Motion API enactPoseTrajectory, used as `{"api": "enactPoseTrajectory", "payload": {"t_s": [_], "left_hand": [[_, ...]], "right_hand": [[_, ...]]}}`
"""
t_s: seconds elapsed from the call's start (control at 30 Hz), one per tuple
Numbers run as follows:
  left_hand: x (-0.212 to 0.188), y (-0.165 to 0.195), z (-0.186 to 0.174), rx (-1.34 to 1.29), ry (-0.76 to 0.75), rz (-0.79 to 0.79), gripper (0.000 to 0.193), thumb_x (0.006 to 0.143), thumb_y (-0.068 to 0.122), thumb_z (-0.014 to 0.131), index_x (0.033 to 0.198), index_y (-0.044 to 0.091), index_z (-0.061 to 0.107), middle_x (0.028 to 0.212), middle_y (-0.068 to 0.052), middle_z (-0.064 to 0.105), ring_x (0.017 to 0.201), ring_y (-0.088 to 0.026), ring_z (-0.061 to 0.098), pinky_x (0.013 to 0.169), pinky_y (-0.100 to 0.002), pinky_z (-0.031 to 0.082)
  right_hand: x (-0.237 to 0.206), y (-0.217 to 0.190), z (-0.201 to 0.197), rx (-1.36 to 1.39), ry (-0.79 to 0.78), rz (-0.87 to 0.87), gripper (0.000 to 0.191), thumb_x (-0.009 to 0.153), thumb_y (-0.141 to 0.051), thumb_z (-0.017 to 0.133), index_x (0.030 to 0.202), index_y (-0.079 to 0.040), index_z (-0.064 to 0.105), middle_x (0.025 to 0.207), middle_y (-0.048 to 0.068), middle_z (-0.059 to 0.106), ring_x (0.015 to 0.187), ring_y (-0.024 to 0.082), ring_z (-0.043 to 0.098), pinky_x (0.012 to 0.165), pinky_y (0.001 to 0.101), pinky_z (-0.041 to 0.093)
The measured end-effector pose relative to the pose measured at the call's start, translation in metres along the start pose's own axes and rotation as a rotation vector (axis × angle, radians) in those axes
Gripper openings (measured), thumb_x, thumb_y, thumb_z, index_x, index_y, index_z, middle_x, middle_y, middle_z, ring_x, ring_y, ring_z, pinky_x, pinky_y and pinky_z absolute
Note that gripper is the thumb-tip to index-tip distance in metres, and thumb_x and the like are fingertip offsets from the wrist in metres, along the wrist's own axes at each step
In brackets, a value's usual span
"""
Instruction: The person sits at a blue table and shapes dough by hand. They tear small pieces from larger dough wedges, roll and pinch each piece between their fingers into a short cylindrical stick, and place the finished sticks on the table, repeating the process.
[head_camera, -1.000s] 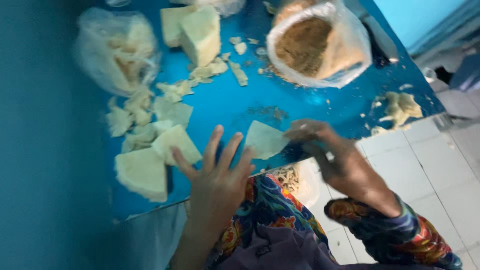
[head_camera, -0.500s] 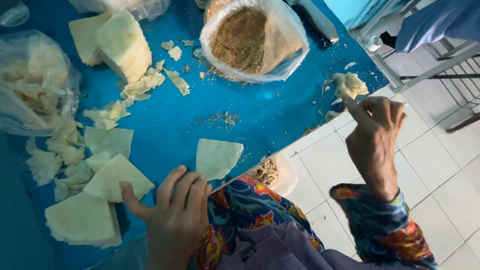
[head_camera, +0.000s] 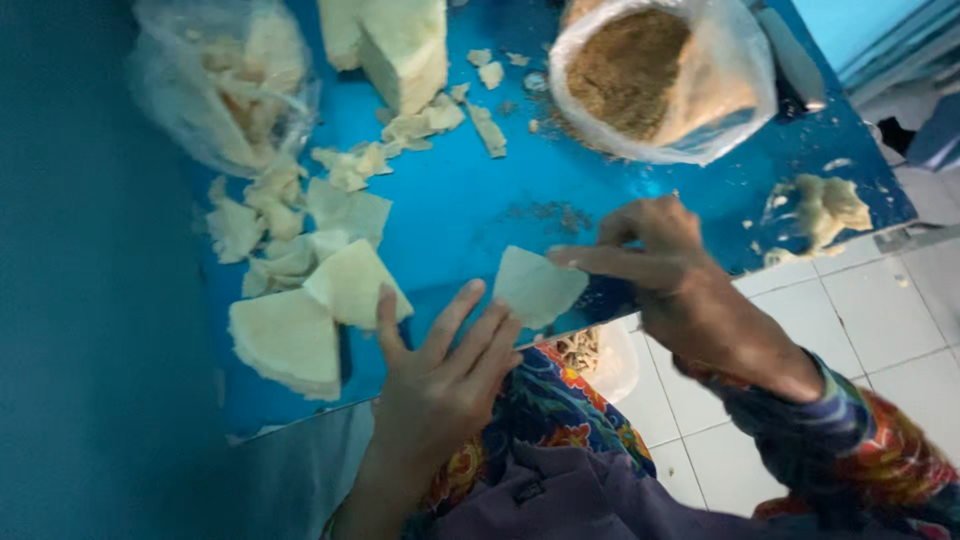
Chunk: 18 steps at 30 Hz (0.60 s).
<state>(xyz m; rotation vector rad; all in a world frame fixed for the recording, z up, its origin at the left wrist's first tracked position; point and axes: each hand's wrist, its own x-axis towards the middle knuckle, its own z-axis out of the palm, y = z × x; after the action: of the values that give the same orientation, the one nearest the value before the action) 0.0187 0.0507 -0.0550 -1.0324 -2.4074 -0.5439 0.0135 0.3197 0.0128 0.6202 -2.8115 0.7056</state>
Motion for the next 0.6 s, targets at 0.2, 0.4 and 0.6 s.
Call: {"api": "enactPoseTrajectory", "payload": {"t_s": [0.2,0.4,0.6], "left_hand": [[-0.003,0.001,0.005,-0.052,0.015,-0.018,0.032,0.099,0.035,0.072,0.125,0.016,0.072,0.133,0.002,0.064,0.140,-0.020,0.048,0.113,-0.081,0.017],[-0.004,0.001,0.011,-0.054,0.041,-0.017,0.032,0.100,0.034,0.072,0.127,0.016,0.072,0.134,0.002,0.064,0.139,-0.020,0.049,0.114,-0.083,0.017],[-0.004,0.003,0.011,-0.049,0.035,-0.033,0.029,0.100,0.033,0.071,0.123,0.016,0.073,0.129,0.002,0.065,0.137,-0.020,0.050,0.111,-0.084,0.016]], "right_hand": [[0.032,-0.004,0.024,-0.320,-0.006,-0.316,0.073,0.069,-0.027,0.079,0.140,-0.027,0.066,0.111,0.006,0.057,0.111,0.028,0.050,0.097,0.0468,0.037],[0.030,-0.005,0.019,-0.740,-0.047,-0.315,0.064,0.086,-0.021,0.078,0.148,-0.016,0.061,0.117,0.007,0.057,0.117,0.026,0.051,0.106,0.0493,0.037],[0.009,-0.013,0.027,-0.561,-0.105,-0.296,0.078,0.074,0.007,0.067,0.144,-0.029,0.063,0.108,0.004,0.057,0.105,0.025,0.051,0.095,0.0455,0.037]]}}
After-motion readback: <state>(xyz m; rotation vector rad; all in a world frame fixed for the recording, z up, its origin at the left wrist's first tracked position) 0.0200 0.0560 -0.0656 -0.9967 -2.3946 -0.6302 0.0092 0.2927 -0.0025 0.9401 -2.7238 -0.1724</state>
